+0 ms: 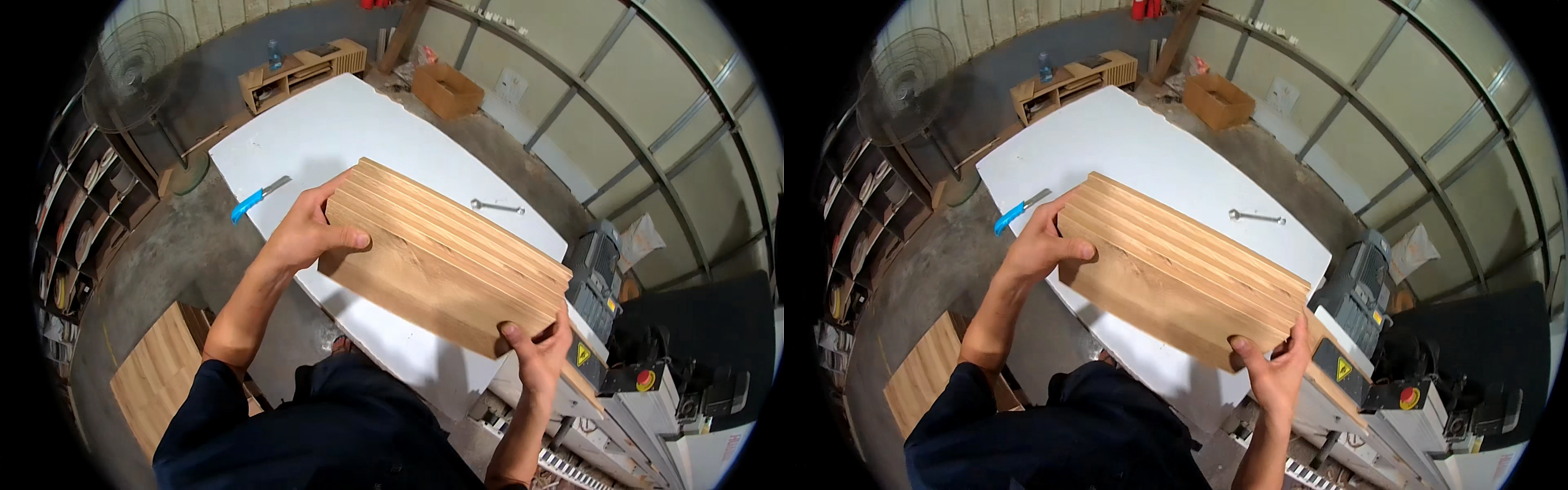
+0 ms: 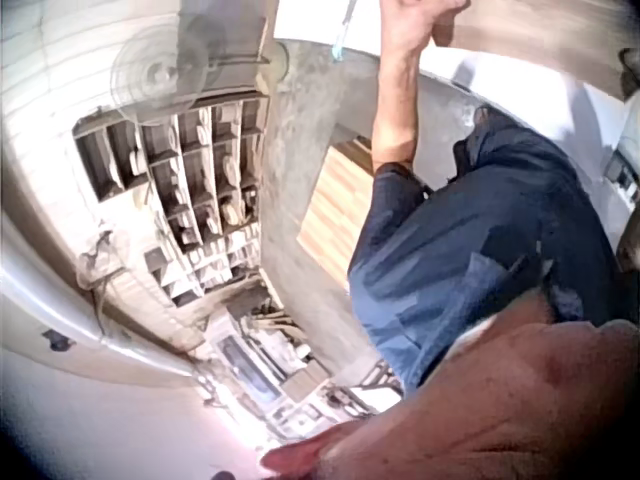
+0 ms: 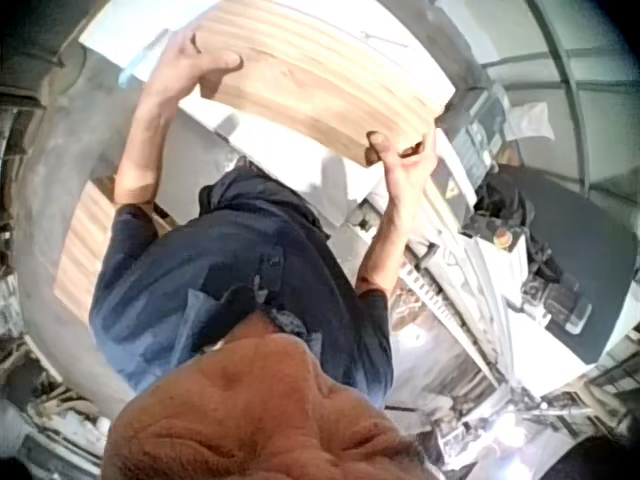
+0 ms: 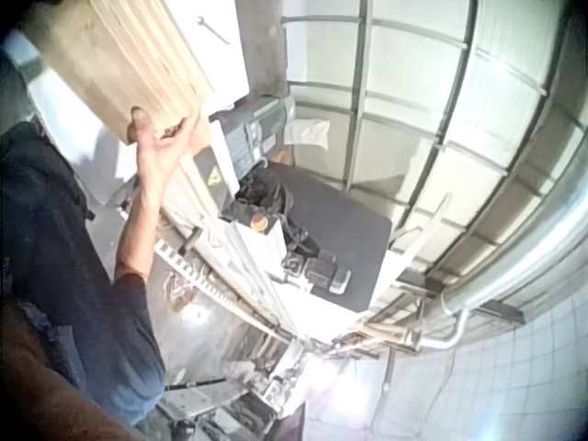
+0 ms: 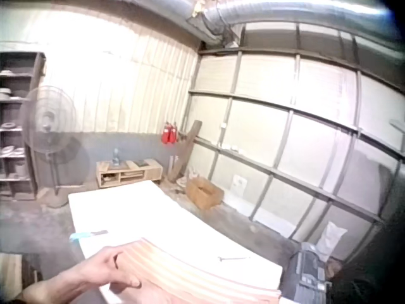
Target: The person handles and aligns wood panels on a work surface, using a blue utility knife to trim edges and checking the fit by stacking them together.
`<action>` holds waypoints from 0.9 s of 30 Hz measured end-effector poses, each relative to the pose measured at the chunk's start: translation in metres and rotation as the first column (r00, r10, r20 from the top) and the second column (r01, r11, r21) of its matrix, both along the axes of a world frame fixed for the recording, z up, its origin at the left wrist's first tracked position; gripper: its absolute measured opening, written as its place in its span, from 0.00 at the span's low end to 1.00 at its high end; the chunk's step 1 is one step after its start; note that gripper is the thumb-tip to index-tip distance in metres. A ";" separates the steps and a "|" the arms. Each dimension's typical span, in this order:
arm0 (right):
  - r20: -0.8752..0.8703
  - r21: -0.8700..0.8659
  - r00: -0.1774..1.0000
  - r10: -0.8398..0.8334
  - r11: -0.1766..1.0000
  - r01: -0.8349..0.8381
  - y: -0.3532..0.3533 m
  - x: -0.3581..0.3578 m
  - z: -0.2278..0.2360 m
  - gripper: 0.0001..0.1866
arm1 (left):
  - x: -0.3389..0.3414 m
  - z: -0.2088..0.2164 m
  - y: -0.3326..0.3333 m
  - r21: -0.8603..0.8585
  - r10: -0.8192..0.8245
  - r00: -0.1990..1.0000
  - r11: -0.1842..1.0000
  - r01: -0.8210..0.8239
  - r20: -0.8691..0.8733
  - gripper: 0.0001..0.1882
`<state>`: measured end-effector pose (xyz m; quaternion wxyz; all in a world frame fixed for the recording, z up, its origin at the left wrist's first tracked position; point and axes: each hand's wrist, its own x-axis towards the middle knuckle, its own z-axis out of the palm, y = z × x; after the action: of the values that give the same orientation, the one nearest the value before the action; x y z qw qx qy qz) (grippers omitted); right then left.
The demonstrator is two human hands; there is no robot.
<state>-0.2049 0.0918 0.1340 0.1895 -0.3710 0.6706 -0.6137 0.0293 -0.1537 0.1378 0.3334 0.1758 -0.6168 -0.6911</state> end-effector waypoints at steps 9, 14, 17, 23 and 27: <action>0.071 0.117 0.995 -0.066 0.991 0.058 0.016 -0.009 -0.177 0.41 | -0.021 -0.161 0.005 0.081 -0.090 0.974 0.994 0.074 0.207 0.47; 0.044 0.119 0.995 -0.091 0.989 0.085 0.028 -0.008 -0.212 0.42 | -0.020 -0.207 0.008 0.058 -0.093 0.957 0.995 0.080 0.275 0.47; 0.130 0.161 0.989 -0.066 0.986 0.044 0.029 -0.007 -0.216 0.41 | -0.016 -0.215 0.007 -0.021 -0.075 0.940 0.996 0.087 0.334 0.48; 0.109 0.168 0.990 -0.092 0.983 0.073 0.034 -0.002 -0.226 0.41 | -0.012 -0.225 0.006 -0.099 -0.082 0.947 0.988 0.118 0.310 0.47; 0.196 0.154 0.969 -0.150 0.981 0.121 0.030 -0.002 -0.233 0.41 | -0.020 -0.225 -0.001 -0.045 -0.136 0.928 0.986 0.161 0.346 0.43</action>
<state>-0.2069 0.1221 -0.0989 0.2413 -0.2442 0.7128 -0.6116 0.0091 -0.1547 -0.0870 0.1741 0.2339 -0.7013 -0.6505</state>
